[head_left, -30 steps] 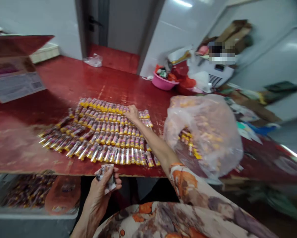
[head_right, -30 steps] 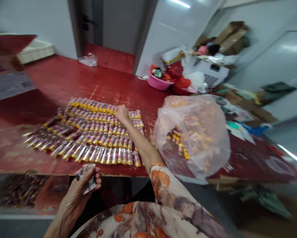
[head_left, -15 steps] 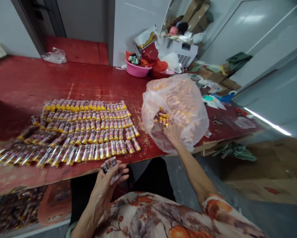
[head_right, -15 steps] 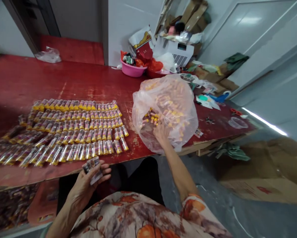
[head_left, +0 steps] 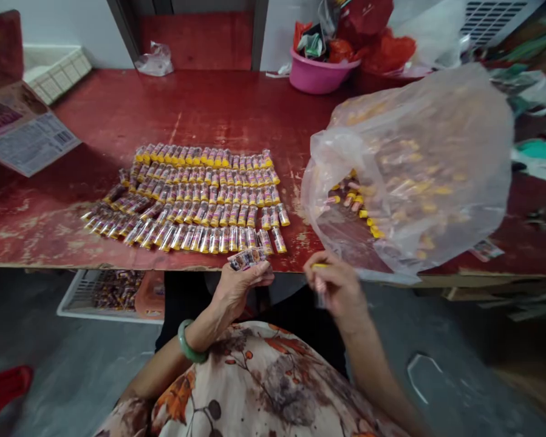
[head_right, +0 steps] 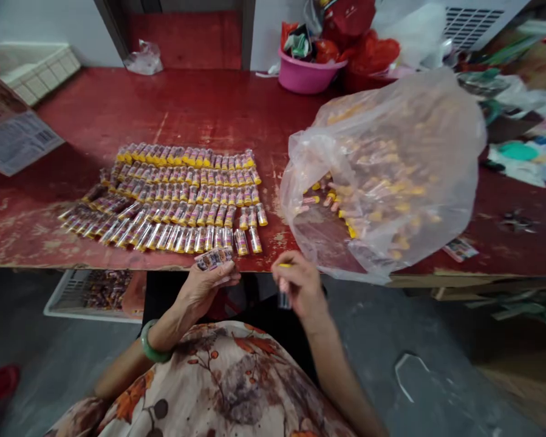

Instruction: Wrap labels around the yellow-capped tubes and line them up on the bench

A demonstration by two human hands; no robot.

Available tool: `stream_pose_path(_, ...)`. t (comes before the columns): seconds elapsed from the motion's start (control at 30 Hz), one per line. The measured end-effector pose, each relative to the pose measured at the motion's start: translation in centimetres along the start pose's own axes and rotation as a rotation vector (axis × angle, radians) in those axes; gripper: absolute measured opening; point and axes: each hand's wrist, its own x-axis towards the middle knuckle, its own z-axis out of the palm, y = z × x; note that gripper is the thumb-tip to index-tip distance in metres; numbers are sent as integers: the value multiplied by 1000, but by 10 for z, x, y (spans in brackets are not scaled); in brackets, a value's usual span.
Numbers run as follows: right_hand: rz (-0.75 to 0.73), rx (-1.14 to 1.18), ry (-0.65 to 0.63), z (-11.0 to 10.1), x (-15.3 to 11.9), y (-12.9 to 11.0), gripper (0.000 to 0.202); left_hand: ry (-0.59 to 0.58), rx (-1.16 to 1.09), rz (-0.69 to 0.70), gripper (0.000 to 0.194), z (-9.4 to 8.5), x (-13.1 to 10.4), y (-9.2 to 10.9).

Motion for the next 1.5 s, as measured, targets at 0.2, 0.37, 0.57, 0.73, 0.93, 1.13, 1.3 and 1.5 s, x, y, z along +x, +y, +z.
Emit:
stream_pose_path(0.2, 16, 46, -139, 52, -22, 18, 18, -16, 26, -14, 39, 8, 3, -9)
stream_pose_path(0.37, -33, 6, -110, 45, -9, 9, 17, -24, 21, -42, 38, 9, 4, -9)
stream_pose_path(0.57, 15, 65, -164, 21, -20, 1, 22, 13, 3, 11, 42, 6, 4, -8)
stream_pose_path(0.73, -153, 120, -209, 5, -37, -2, 18, 18, -51, 3, 37, 7, 4, -9)
stream_pose_path(0.93, -473, -141, -45, 16, -46, -4, 14, 14, -106, -102, 43, 13, 2, -11)
stream_pose_path(1.13, -738, -394, 133, 31, -53, -4, 24, 17, -132, -158, 41, 21, -12, -2)
stream_pose_path(1.3, -947, -624, 266, 41, -58, 3, 38, -5, -129, -138, 43, 18, -11, -7)
stream_pose_path(1.5, -1030, -660, 340, 54, -55, 22, 47, -7, -99, -23, 43, 12, -5, -20)
